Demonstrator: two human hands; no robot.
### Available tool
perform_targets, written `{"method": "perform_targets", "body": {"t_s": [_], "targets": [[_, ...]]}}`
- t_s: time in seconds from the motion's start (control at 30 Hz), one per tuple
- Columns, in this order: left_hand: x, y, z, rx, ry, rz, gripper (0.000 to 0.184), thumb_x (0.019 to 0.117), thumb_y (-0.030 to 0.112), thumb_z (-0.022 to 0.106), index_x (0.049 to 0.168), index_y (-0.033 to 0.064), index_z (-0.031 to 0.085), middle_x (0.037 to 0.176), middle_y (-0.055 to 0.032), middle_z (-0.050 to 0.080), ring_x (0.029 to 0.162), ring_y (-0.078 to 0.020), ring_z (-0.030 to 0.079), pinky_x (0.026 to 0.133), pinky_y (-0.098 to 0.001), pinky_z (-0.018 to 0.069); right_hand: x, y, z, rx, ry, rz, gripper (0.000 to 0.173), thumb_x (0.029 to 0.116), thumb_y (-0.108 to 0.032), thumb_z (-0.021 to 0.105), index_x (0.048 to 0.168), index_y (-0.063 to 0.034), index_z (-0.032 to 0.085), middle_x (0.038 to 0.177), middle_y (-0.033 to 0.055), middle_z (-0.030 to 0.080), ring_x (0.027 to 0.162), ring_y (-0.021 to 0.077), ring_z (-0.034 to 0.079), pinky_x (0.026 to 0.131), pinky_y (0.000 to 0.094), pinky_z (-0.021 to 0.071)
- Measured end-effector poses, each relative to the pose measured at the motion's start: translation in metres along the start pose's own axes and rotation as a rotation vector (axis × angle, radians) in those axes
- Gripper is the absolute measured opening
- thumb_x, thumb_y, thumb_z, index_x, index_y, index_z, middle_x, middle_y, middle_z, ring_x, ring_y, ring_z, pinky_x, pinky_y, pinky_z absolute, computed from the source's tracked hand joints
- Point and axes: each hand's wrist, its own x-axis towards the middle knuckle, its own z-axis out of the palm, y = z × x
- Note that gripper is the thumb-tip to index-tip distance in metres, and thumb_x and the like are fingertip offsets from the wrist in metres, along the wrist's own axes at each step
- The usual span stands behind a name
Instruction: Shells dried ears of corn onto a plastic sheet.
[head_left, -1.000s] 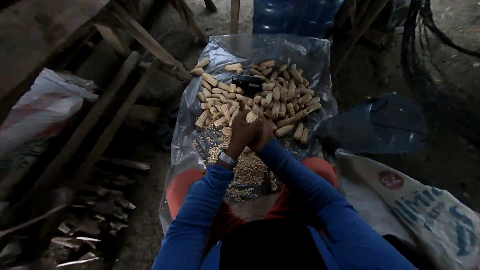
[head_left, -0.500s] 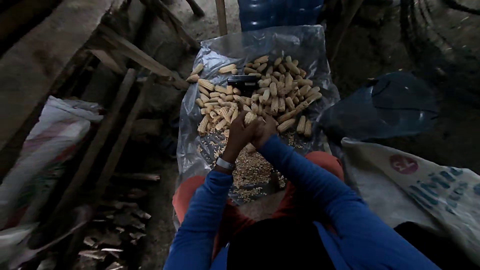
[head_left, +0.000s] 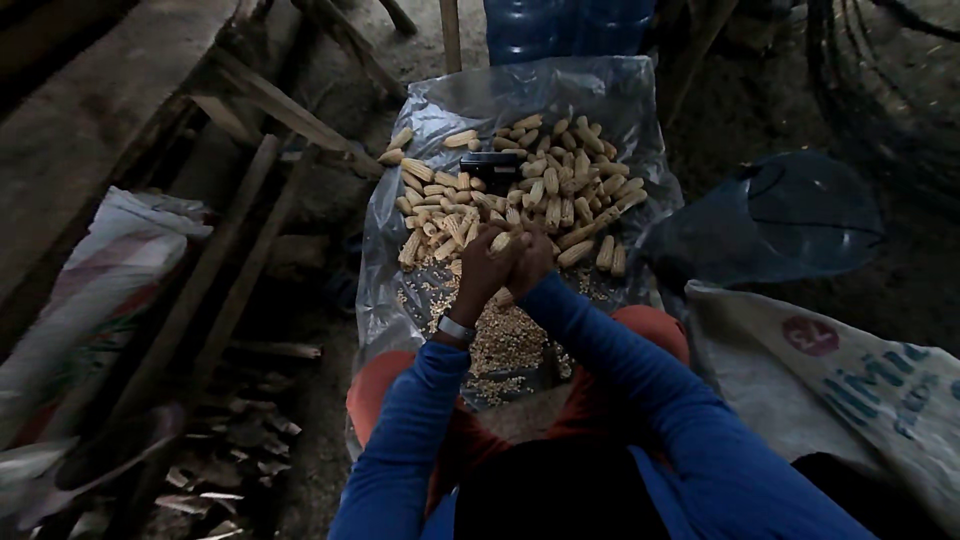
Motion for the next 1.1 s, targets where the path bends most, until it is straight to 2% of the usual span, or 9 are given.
{"method": "perform_targets", "body": {"t_s": [0.07,0.23,0.37,0.47,0.53,0.63,0.73,0.93,1.1], "targets": [[0.001,-0.005,0.004,0.022,0.071,0.036,0.029,0.0927,0.030,0.073,0.101,0.0018,0.072,0.098,-0.0133,0.071,0.091,-0.0240,0.068,0.084,-0.0501,0.0556,-0.004,-0.002,0.000,-0.059,-0.045,0.030,0.051,0.1098,-0.042,0.028,0.114,-0.0076,0.066,0.102,0.0072,0.072,0.089,0.0158,0.069,0.074,0.0329,0.0577],[0.001,-0.012,0.009,0.028,0.148,0.205,0.018,0.0787,0.011,0.079,0.093,0.0016,0.072,0.109,-0.0127,0.072,0.096,-0.0216,0.070,0.085,-0.0455,0.0580,-0.012,0.000,-0.005,-0.209,-0.096,-0.035,0.046,0.1074,-0.048,0.035,0.114,-0.0155,0.068,0.100,-0.0009,0.071,0.086,0.0074,0.067,0.074,0.0287,0.0577],[0.002,-0.006,0.003,-0.072,0.110,0.175,0.025,0.0761,0.002,0.077,0.100,0.0009,0.073,0.110,-0.0108,0.071,0.099,-0.0163,0.068,0.089,-0.0389,0.0573,-0.011,-0.001,-0.006,-0.336,-0.131,-0.060,0.054,0.1084,-0.051,0.028,0.123,-0.0152,0.066,0.110,-0.0011,0.071,0.093,0.0065,0.066,0.079,0.0285,0.0563],[0.006,0.000,-0.008,-0.079,0.007,0.067,0.042,0.0813,0.001,0.078,0.120,-0.0045,0.063,0.116,-0.0184,0.067,0.105,-0.0236,0.066,0.094,-0.0433,0.0559,-0.007,-0.004,-0.006,-0.355,-0.169,-0.137,0.055,0.1097,-0.045,0.022,0.127,-0.0133,0.065,0.118,0.0004,0.070,0.099,0.0084,0.066,0.083,0.0298,0.0559],[0.005,0.006,-0.013,-0.133,-0.048,-0.078,0.052,0.0904,0.013,0.075,0.135,-0.0003,0.051,0.115,-0.0174,0.064,0.094,-0.0217,0.065,0.082,-0.0406,0.0570,-0.005,-0.010,-0.001,-0.340,-0.146,-0.149,0.053,0.1111,-0.038,0.022,0.126,-0.0082,0.063,0.118,0.0036,0.069,0.104,0.0114,0.065,0.088,0.0323,0.0548],[-0.003,0.005,-0.017,-0.304,-0.121,-0.143,0.051,0.1019,0.038,0.061,0.143,0.0145,0.044,0.093,-0.0090,0.064,0.059,-0.0134,0.054,0.050,-0.0278,0.0469,-0.004,-0.016,-0.002,-0.429,-0.185,-0.166,0.052,0.1112,-0.033,0.023,0.130,-0.0044,0.062,0.122,0.0068,0.068,0.110,0.0135,0.064,0.094,0.0359,0.0537],[-0.010,0.010,-0.023,-0.464,-0.157,-0.089,0.035,0.1079,0.042,0.047,0.132,0.0177,0.055,0.083,-0.0035,0.063,0.055,-0.0097,0.053,0.048,-0.0236,0.0471,-0.001,-0.020,-0.006,-0.505,-0.216,-0.193,0.044,0.1090,-0.031,0.031,0.131,-0.0088,0.063,0.117,0.0046,0.069,0.101,0.0129,0.065,0.085,0.0351,0.0564],[-0.006,0.010,-0.023,-0.511,-0.026,-0.133,0.044,0.1094,0.052,0.034,0.113,0.0178,0.063,0.073,-0.0003,0.059,0.053,-0.0083,0.052,0.047,-0.0217,0.0452,0.000,-0.017,-0.007,-0.591,-0.232,-0.360,0.025,0.1014,-0.014,0.053,0.122,-0.0050,0.064,0.104,0.0015,0.068,0.084,0.0077,0.064,0.075,0.0290,0.0572],[0.005,0.001,-0.018,-0.423,0.135,-0.011,0.030,0.1051,0.031,0.051,0.097,0.0064,0.065,0.069,0.0047,0.055,0.057,-0.0037,0.049,0.053,-0.0237,0.0454,-0.006,-0.009,-0.007,-0.624,-0.294,-0.448,0.027,0.1011,-0.012,0.055,0.124,-0.0012,0.061,0.116,0.0051,0.068,0.099,0.0091,0.065,0.087,0.0311,0.0569]]}}
